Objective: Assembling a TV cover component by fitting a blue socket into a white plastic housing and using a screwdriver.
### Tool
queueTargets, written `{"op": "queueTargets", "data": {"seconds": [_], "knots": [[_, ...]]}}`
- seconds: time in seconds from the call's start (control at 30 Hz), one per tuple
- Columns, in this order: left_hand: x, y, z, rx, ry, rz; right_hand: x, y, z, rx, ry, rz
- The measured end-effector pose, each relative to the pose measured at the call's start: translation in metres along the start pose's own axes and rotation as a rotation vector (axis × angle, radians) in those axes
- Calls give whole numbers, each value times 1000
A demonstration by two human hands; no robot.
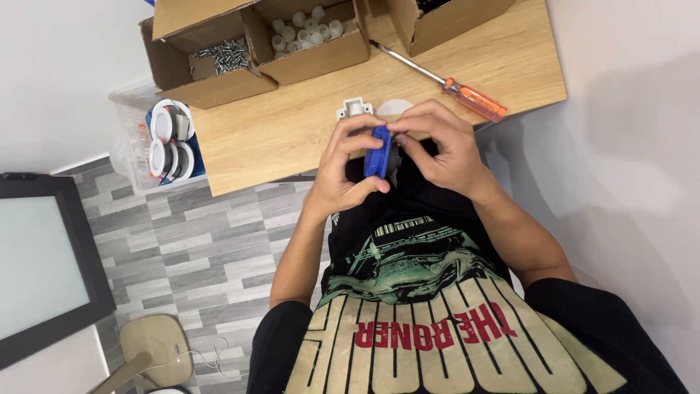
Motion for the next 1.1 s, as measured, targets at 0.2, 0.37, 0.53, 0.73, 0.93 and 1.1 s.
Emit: {"op": "queueTargets", "data": {"seconds": [0.2, 0.37, 0.53, 0.73, 0.93, 1.1], "knots": [[-23, -2, 9, 62, 25, 13, -8, -10, -2, -4, -22, -61], [-40, 1, 13, -24, 76, 16, -25, -23, -13, 38, -80, -91], [-58, -1, 12, -78, 127, 18, -37, -35, -20, 107, -148, -125], [-77, -33, -2, -236, 192, 104, -53, -81, -18, 351, -171, -166], [-113, -64, 26, -140, 234, 298, -88, -110, 7, 678, -228, -13], [-125, -79, 64, -144, 231, 396, -78, -89, -1, 575, -107, -96]]}}
Point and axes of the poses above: each hand's wrist, its own x-axis away from the middle knuckle, its own y-axis out of the palm, z = x × y, the point moved 1 cm from there along -x, towards the middle knuckle, and after that the axes turned 10 degrees about -x, right-handed, at the moved point
